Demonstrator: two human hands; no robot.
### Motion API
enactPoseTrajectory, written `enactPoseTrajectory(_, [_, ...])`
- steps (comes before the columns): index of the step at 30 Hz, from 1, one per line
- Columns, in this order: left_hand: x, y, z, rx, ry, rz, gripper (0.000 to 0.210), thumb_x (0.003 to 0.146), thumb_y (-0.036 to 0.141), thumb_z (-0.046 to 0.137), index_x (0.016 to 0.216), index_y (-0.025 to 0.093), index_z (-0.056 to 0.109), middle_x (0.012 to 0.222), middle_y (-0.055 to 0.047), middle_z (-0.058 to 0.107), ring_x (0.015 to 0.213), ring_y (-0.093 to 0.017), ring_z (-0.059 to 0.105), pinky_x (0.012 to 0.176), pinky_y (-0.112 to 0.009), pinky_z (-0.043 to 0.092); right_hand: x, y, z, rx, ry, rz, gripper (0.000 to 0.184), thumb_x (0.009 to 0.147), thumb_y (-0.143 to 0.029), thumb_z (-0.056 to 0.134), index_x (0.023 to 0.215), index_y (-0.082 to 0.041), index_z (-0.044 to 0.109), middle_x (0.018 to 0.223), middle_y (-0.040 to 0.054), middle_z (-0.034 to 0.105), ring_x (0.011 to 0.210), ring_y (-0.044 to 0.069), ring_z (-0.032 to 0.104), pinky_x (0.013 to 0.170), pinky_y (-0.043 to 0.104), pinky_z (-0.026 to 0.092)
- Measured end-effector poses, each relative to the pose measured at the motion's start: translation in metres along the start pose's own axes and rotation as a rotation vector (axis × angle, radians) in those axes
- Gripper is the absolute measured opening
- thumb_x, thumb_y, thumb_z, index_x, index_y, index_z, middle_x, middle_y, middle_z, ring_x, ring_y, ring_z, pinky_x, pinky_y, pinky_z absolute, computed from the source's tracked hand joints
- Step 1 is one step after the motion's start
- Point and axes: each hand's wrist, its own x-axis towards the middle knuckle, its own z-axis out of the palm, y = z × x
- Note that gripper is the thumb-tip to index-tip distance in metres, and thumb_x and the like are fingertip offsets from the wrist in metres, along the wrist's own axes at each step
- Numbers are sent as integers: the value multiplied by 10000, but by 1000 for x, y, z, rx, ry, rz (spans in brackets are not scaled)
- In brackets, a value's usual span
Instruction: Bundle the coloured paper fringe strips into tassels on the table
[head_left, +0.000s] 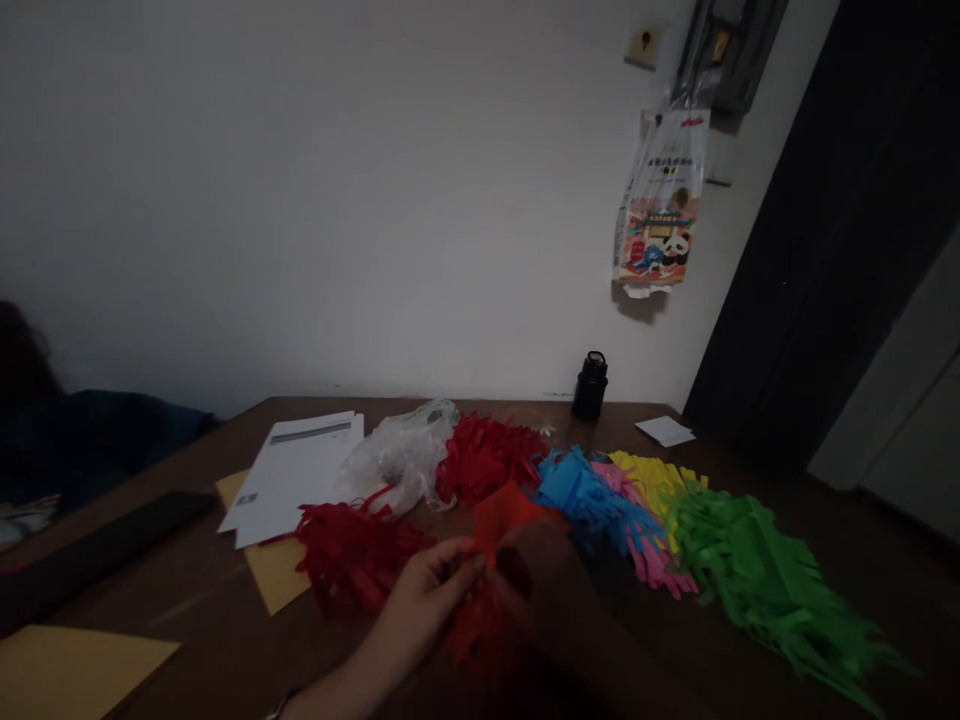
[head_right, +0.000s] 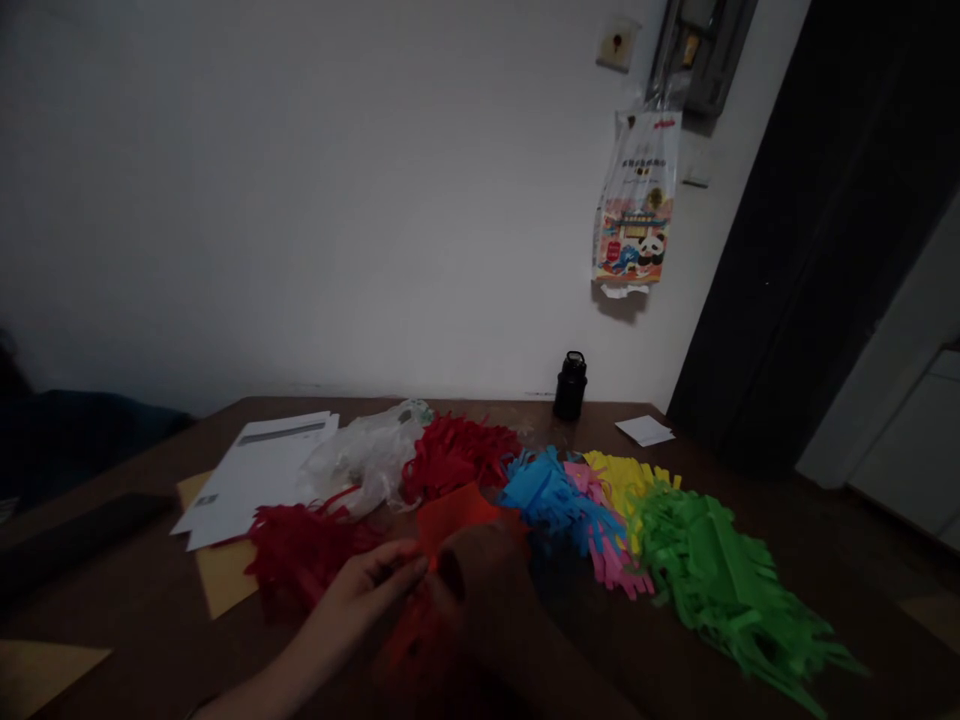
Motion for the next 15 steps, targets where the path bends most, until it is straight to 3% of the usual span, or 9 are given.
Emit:
enactPoseTrajectory(6, [2,-8,-2,-13,33,-32,390,659,537,751,792,172,713,622,8,650,567,-153,562,538,-226,412,-1,-3,-4,46,-68,75,270,728,-286,780,882,-203,574,813,16,646,763,206,584,715,329,410])
enactPoseTrajectory(10, [2,-8,0,-107,48,-63,377,623,494,795,783,166,698,594,35,610,513,-106,486,496,-200,349,-2,-2,-4,67,-86,115,243,733,-250,770,880,-200,582,824,19,654,768,205,597,708,324,415])
enactPoseTrajectory(15, [0,-3,2,-46,65,-72,335,643,468,779,763,169,688,563,54,574,489,-92,421,469,-196,287,-2,1,-3,96,-80,137,191,755,-247,748,870,-198,604,806,16,661,765,201,600,713,318,411])
